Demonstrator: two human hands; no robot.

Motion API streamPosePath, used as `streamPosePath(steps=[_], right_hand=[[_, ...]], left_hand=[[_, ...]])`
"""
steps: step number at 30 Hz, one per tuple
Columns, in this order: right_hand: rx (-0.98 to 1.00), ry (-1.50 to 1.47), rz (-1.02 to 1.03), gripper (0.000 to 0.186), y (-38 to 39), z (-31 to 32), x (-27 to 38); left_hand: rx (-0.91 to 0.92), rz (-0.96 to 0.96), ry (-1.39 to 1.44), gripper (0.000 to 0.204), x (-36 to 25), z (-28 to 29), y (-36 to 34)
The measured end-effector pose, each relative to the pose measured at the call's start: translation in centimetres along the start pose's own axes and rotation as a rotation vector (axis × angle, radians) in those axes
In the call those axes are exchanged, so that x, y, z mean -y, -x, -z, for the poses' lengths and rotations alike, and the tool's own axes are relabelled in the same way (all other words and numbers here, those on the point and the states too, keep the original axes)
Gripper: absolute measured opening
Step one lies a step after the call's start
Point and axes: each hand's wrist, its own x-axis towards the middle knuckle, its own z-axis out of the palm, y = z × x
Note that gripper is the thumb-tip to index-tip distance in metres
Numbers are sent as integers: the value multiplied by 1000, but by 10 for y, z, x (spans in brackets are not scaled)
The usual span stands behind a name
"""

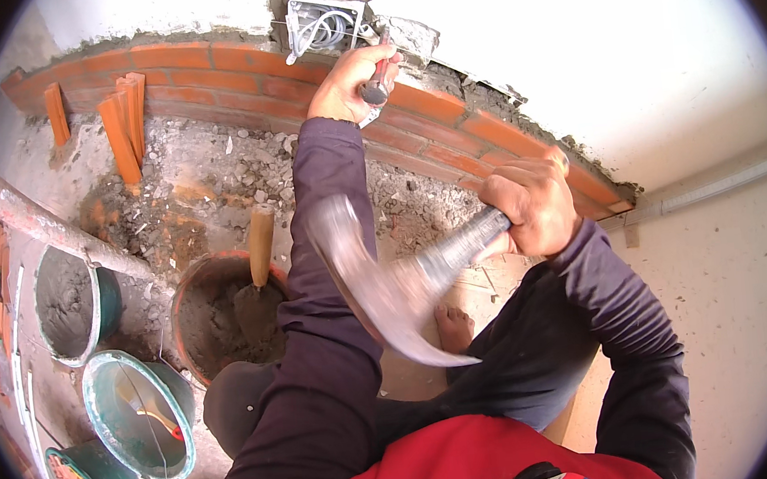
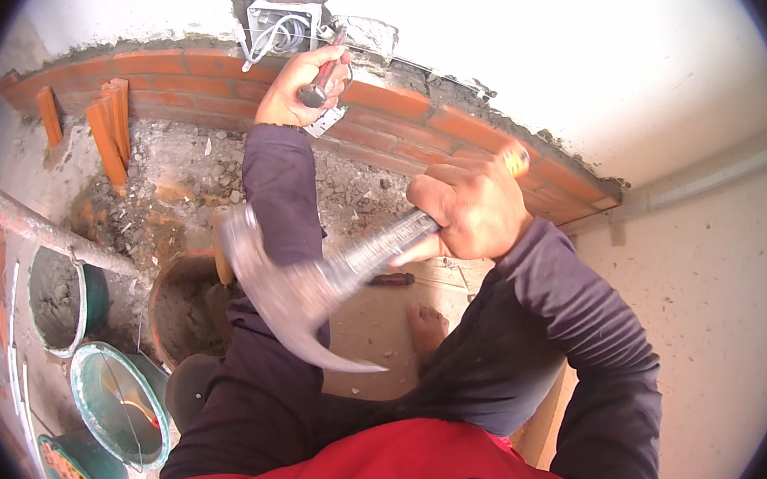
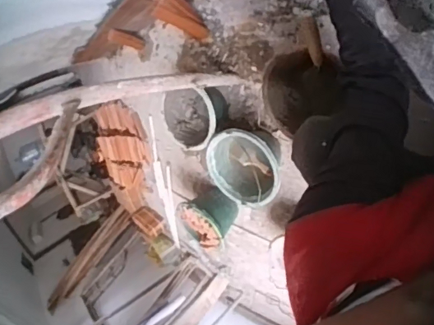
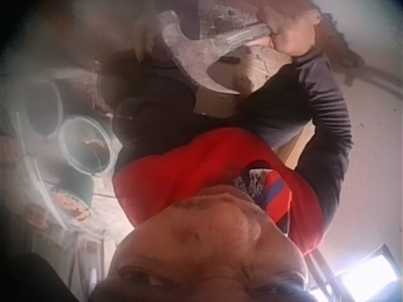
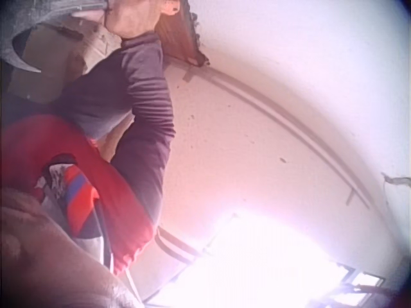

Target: The person uses a hammer and chisel to carve an opening in a brick wall, applies mortar with a trowel, and fits an electrical box into the opening.

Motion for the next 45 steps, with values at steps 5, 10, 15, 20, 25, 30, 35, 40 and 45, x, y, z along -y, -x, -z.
streamPosePath(steps=[5, 10, 15, 20, 25, 30, 35, 40, 45], right_hand=[[140, 50, -519, 60, -8, -16, -14], [14, -86, -410, 59, 3, -4, 5], [-35, -146, -355, 57, 7, 7, 14], [-31, -96, -353, 59, 13, 11, 10], [-95, -126, -285, 64, 32, 16, -3], [-160, -119, -143, 67, 40, 20, -4], [-256, -122, -128, 55, 37, 23, -4], [-447, -318, -8, 44, 43, 8, -9], [4, -169, -615, 43, 55, 4, -50]], left_hand=[[150, -5, -164, 22, -7, 34, -18], [-111, -34, -195, 16, 23, -10, -6], [-41, -136, 37, 18, 46, -37, -8], [-84, -127, 182, 17, 44, -44, -16], [-78, -128, 214, 16, 43, -55, -25], [-60, -121, 417, 17, 45, -61, -22], [-14, -163, 484, 18, 47, -68, -28], [-114, -124, 522, 16, 35, -80, -16], [0, -213, 509, 19, 38, -78, -28]])
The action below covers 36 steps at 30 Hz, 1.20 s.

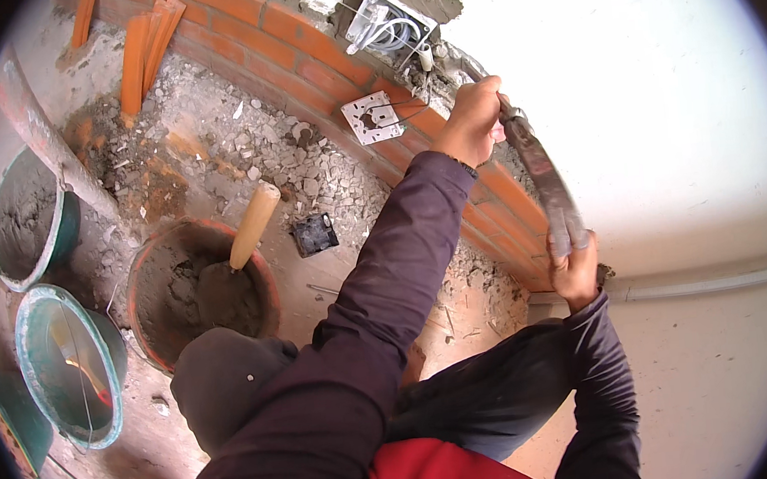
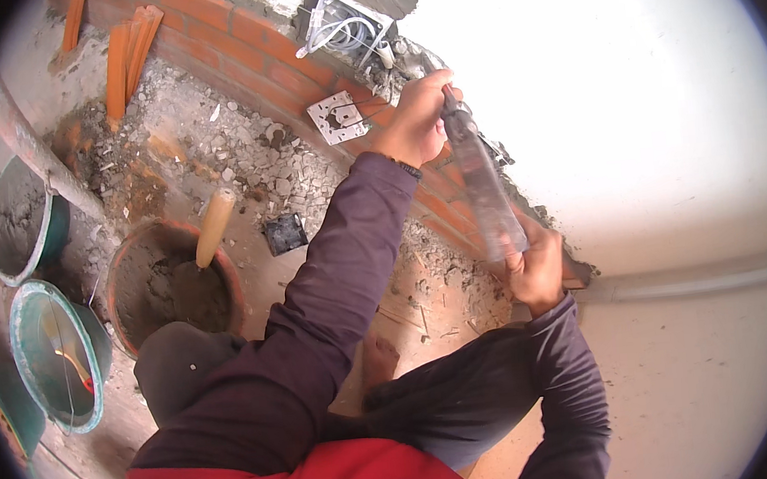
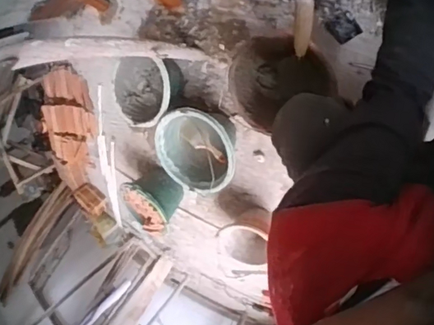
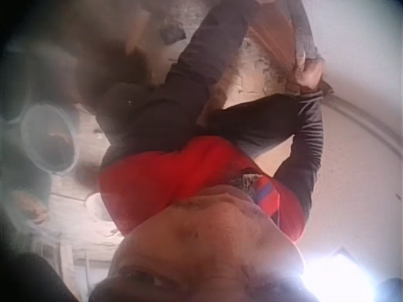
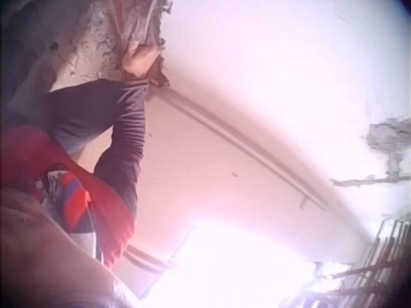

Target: The person uses a hammer and chisel to carve an opening in a brick wall, applies mortar with a trowel, and fits an electrical box into the opening.

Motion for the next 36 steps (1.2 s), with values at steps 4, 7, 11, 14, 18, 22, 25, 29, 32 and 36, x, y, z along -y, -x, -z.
streamPosePath(steps=[4, 7, 11, 14, 18, 22, 25, 29, 32, 36], right_hand=[[-127, -196, 85, 44, 12, -12, -11], [-157, -329, 400, 63, 19, -4, -28], [-141, -225, 10, 30, 12, -11, -28], [-129, -229, 4, 38, 11, -17, -16], [-153, -214, 32, 67, 20, -9, -13], [-247, -266, 114, 69, 22, -8, -14], [-245, -264, 86, 68, 22, -3, -8], [-298, -208, 138, 71, 24, -3, -6], [-363, -272, 209, 76, 23, -7, 3], [-264, -218, 436, 57, 19, 0, -8]], left_hand=[[-27, -36, 25, 25, 1, 4, 0], [-112, 0, 26, 21, 3, -12, 2], [-7, -106, 117, 22, 14, -3, -3], [-203, -113, 284, 23, 27, -12, -8], [-279, -221, 97, 21, 41, -33, 2], [-224, -71, 140, 22, 47, -36, 10], [-180, -24, 166, 21, 44, -33, 12], [-142, 12, 250, 21, 39, -30, 8], [-37, 13, 276, 21, 32, -23, 9], [-63, 44, 274, 24, 28, -30, 11]])
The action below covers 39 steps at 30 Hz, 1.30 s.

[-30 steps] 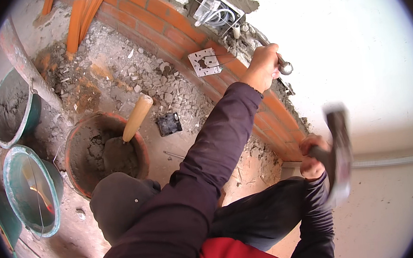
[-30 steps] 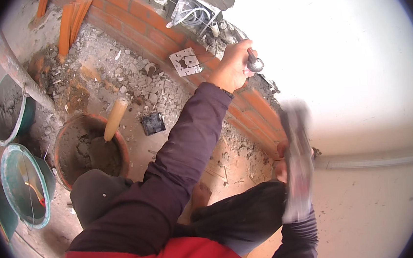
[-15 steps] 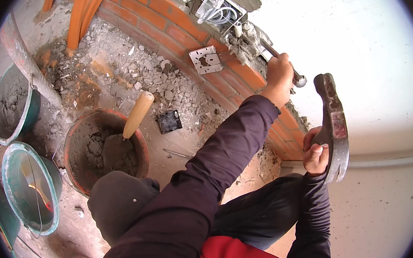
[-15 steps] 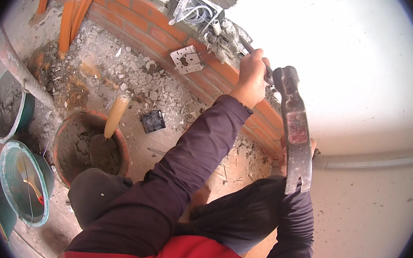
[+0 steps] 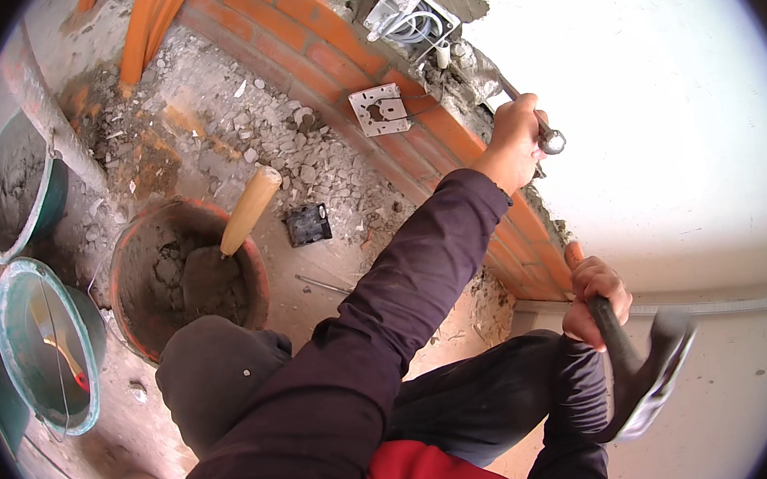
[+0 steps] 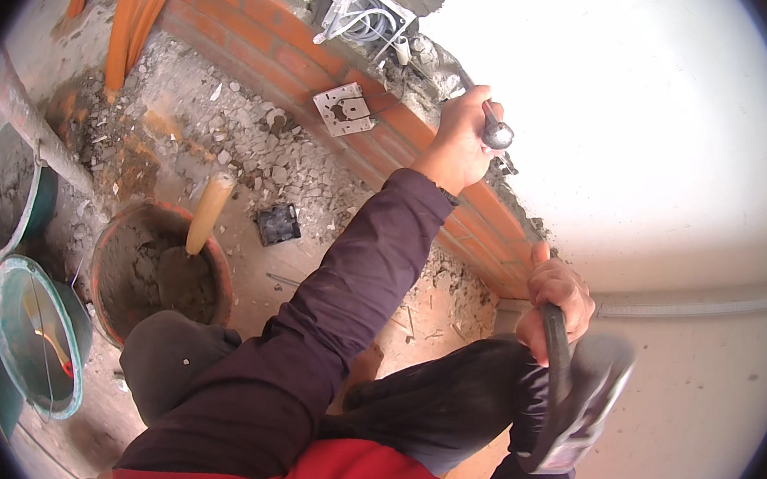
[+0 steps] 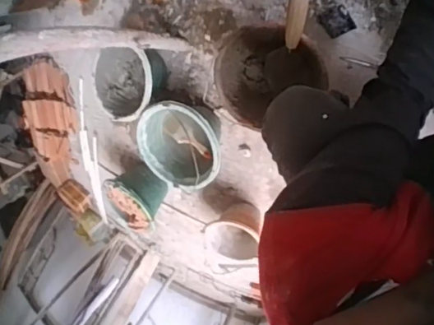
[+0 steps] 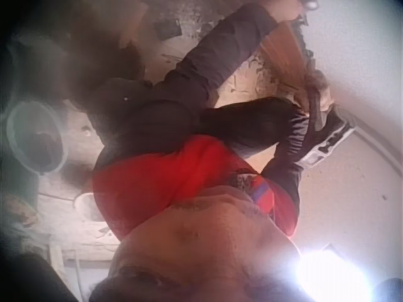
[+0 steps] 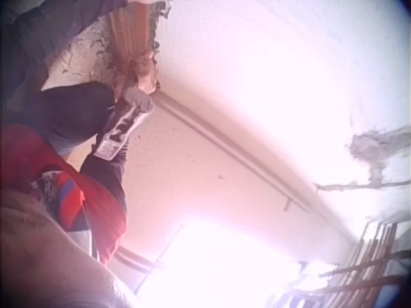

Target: The person uses a hammer and chisel to carve an opening in a brick wall, applies mortar with a trowel, and fits an electrical box into the opening.

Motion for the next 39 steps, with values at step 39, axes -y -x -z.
streamPosePath(steps=[39], right_hand=[[-193, -175, -538, 79, -5, 10, 15]], left_hand=[[-78, -25, 72, 21, 24, 5, -6]])
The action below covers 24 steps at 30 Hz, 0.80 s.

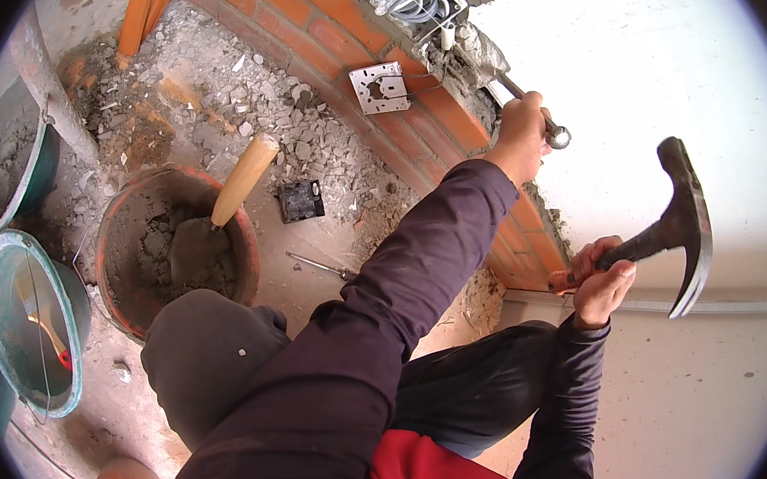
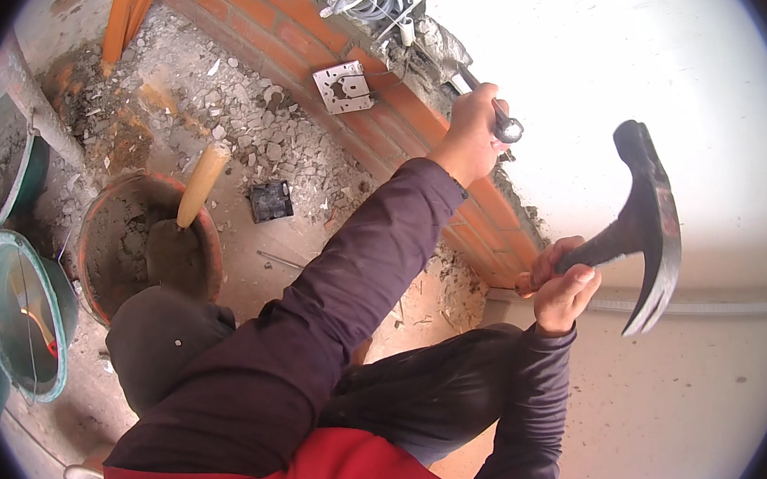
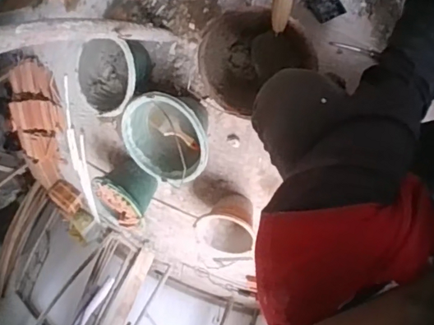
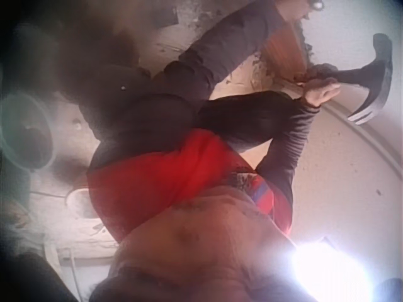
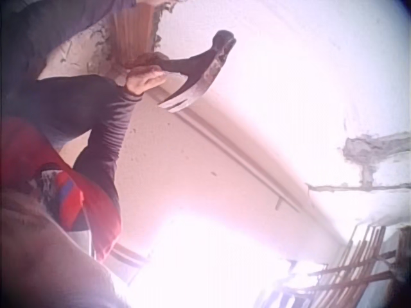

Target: The person uses a hammer and chisel to carve an opening in a brick wall, applies mortar with a trowel, and fits an electrical box into the opening.

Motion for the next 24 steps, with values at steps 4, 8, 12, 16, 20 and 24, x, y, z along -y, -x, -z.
streamPosePath(steps=[4, 8, 12, 16, 20, 24], right_hand=[[-70, -91, 70, 84, 5, -14, 14], [65, -187, 338, 82, 1, -15, 11], [206, 259, 433, 59, -6, 3, -37], [250, 83, -200, 56, -10, -19, -1], [50, -204, 215, 75, -5, -19, 0], [188, 189, 25, 69, -20, -11, -4]], left_hand=[[88, -20, 30, 22, -5, 2, 2], [77, -11, 121, 24, -14, -8, 8], [100, 24, 183, 28, -8, -16, 6], [93, -18, 167, 30, -17, -14, -7], [32, 29, 179, 27, -14, -27, -1], [-9, 9, 209, 23, -12, -30, -3]])
